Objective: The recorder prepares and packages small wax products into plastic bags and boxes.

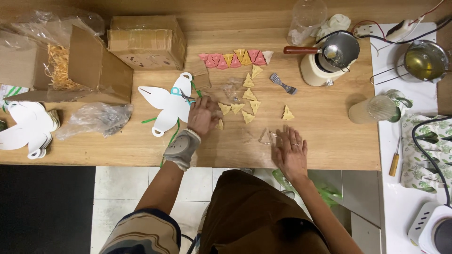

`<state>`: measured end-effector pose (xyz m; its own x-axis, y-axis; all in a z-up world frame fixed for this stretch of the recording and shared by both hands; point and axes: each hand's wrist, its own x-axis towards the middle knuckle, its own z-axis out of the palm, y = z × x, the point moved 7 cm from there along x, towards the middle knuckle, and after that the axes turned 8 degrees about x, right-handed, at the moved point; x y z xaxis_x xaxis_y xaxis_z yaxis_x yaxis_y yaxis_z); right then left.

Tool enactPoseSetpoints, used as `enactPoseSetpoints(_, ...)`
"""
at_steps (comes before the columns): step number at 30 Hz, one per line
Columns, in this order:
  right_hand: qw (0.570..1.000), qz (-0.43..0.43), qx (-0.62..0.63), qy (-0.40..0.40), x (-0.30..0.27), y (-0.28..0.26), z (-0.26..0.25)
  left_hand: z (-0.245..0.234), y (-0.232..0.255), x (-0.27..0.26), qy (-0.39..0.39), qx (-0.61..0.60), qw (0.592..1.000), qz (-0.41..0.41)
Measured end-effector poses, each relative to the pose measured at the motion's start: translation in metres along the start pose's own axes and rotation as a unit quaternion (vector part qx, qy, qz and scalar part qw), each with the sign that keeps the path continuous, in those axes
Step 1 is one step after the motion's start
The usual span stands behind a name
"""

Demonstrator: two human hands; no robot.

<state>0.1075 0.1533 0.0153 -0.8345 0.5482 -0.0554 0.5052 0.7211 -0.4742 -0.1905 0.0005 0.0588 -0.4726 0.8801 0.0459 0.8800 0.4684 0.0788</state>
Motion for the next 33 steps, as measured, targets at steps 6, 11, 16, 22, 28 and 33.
enactPoseSetpoints(6,0.999,-0.016,0.032,0.014,0.01,-0.024,-0.008,0.018,0.041,-0.03,0.026,-0.268,0.953,-0.141)
enactPoseSetpoints(11,0.998,-0.026,0.048,0.01,0.008,-0.037,-0.011,0.046,0.088,-0.067,0.036,-0.201,0.969,-0.137)
enactPoseSetpoints(16,0.999,-0.008,0.053,0.003,0.005,-0.027,-0.017,0.013,0.081,-0.051,0.037,-0.229,0.957,-0.177)
enactPoseSetpoints(22,0.998,0.009,0.055,0.024,-0.006,-0.009,-0.017,0.014,0.041,0.046,0.025,-0.118,0.99,-0.075)
enactPoseSetpoints(28,0.995,0.063,0.077,0.026,-0.017,0.004,-0.035,0.043,0.037,0.099,-0.099,-0.007,0.99,0.104)
enactPoseSetpoints(33,0.992,0.064,0.08,0.079,-0.025,0.02,-0.044,0.058,0.025,0.108,-0.078,0.096,0.976,0.181)
